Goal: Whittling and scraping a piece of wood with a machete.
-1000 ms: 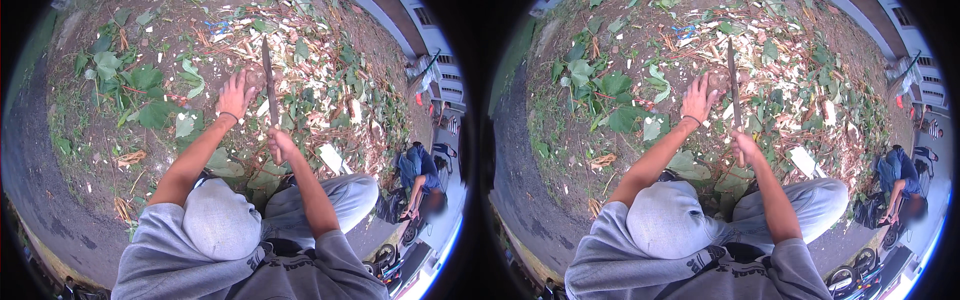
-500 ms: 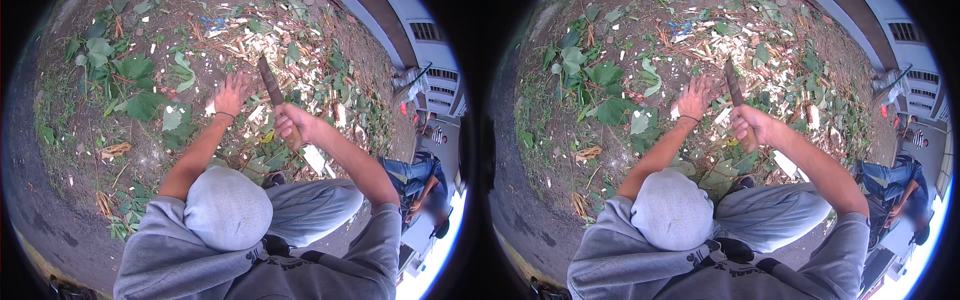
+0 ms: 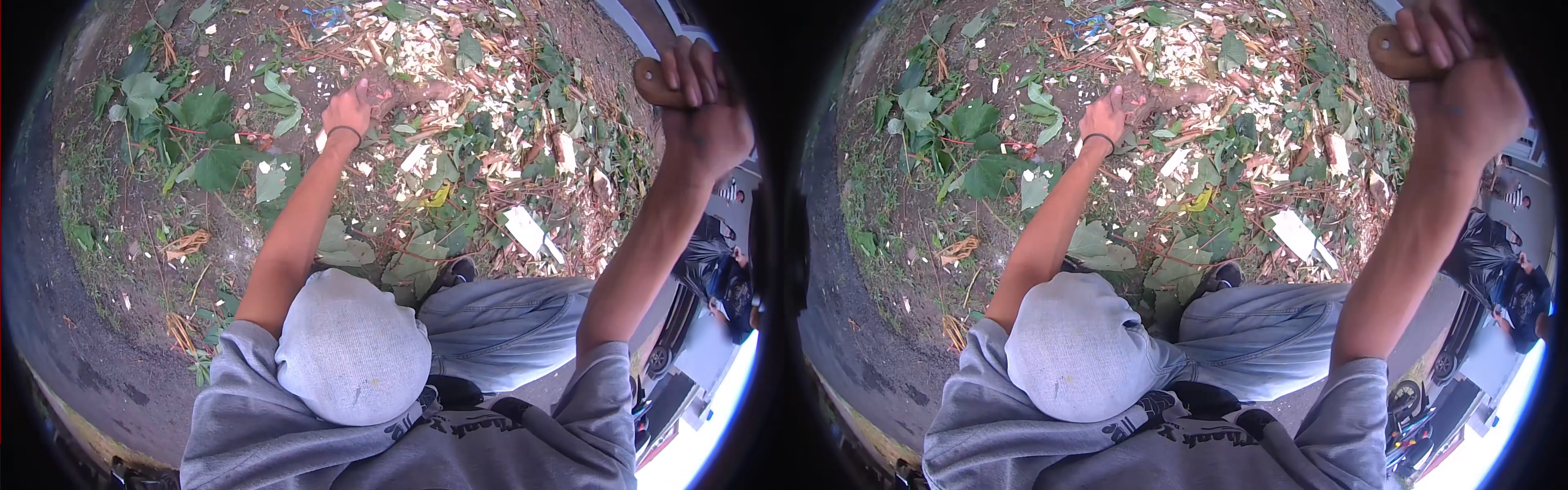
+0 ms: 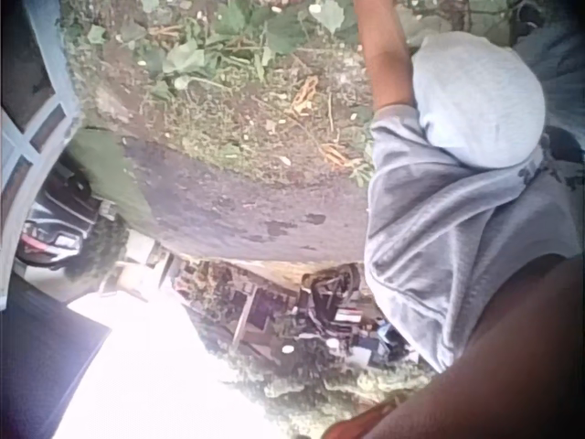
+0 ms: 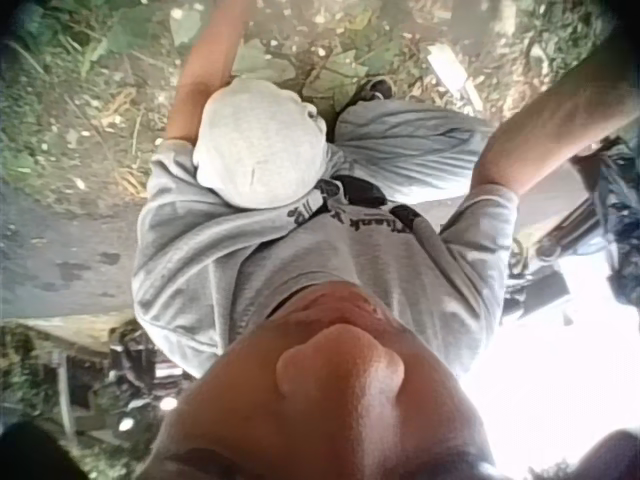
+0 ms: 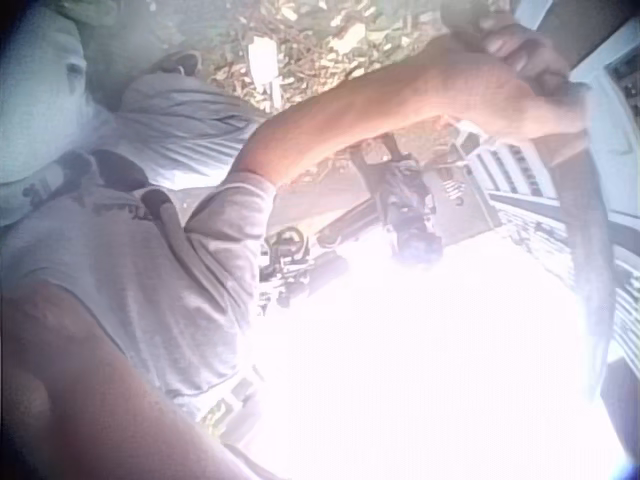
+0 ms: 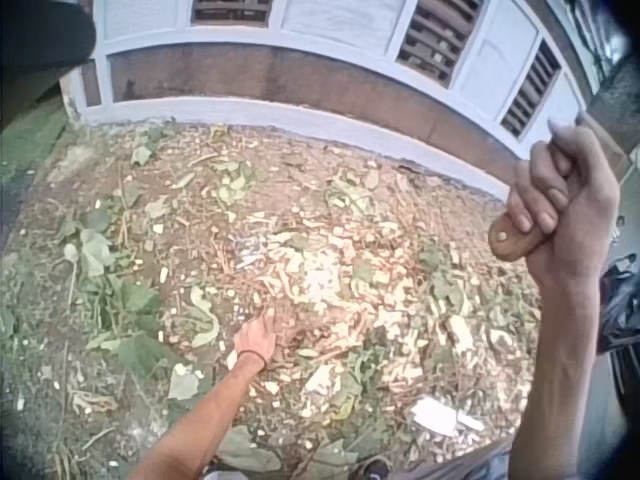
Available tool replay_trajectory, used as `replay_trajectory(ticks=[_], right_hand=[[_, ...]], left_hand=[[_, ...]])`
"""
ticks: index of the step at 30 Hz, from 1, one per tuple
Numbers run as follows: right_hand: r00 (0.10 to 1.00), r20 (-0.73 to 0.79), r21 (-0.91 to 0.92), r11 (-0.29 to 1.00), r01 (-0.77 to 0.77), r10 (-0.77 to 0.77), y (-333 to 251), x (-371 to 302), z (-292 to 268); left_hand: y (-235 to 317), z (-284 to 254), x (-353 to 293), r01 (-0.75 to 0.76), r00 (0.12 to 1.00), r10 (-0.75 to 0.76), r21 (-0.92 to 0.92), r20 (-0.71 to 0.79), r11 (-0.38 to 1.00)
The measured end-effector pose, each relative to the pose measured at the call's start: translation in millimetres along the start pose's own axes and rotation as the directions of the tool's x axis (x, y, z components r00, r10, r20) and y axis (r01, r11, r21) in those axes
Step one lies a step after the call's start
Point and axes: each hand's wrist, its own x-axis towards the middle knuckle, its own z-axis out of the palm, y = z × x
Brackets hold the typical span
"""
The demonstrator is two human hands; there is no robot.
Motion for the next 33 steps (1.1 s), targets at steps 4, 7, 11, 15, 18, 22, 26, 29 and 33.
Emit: replay_trajectory(ticks=[4, 7, 11, 15, 18, 22, 26, 29, 33], right_hand=[[0.830, -0.452, -0.130, 0.896, -0.424, 0.327, 216.9, -190.6, 34.1], [0.273, -0.122, -0.288, 0.230, -0.930, 0.954, 291.4, -321.4, 36.8], [0.327, -0.195, -0.290, 0.264, -0.920, 0.925, 284.4, -325.9, 40.3], [0.283, -0.079, -0.287, 0.251, -0.925, 0.956, 266.9, -286.2, 34.6], [0.264, -0.011, -0.319, 0.247, -0.915, 0.965, 236.1, -254.2, 37.8], [0.175, 0.006, -0.240, 0.171, -0.956, 0.985, 229.2, -240.0, 28.4], [0.141, -0.016, -0.321, 0.128, -0.938, 0.990, 226.7, -237.1, 27.7], [0.180, 0.017, -0.283, 0.177, -0.943, 0.984, 220.6, -235.4, 33.4], [-0.080, 0.392, 0.101, -0.129, -0.986, 0.917, 198.3, -235.2, 28.0]], left_hand=[[6.9, 1.0, -4.4, 0.010, 0.999, -0.011, -0.020, -0.044, 1.000], [-15.0, 12.2, -12.1, -0.289, 0.909, 0.295, 0.063, -0.293, 0.955], [-9.0, 12.8, -3.6, -0.312, 0.902, 0.321, 0.079, -0.288, 0.947], [-15.2, 4.9, 2.6, -0.024, 0.995, 0.032, 0.088, -0.091, 0.996], [-14.7, -0.5, -2.2, -0.033, 0.996, 0.030, -0.038, -0.082, 0.999], [-33.5, -8.2, -33.4, -0.243, 0.945, 0.254, 0.077, -0.208, 0.967], [-53.9, -9.8, -79.0, -0.262, 0.950, 0.297, 0.268, -0.101, 0.927], [-50.9, -35.1, -74.9, -0.247, 0.966, 0.259, 0.244, -0.019, 0.938], [-14.7, -129.5, -87.4, -0.443, 0.867, 0.479, 0.228, -0.139, 0.867]])
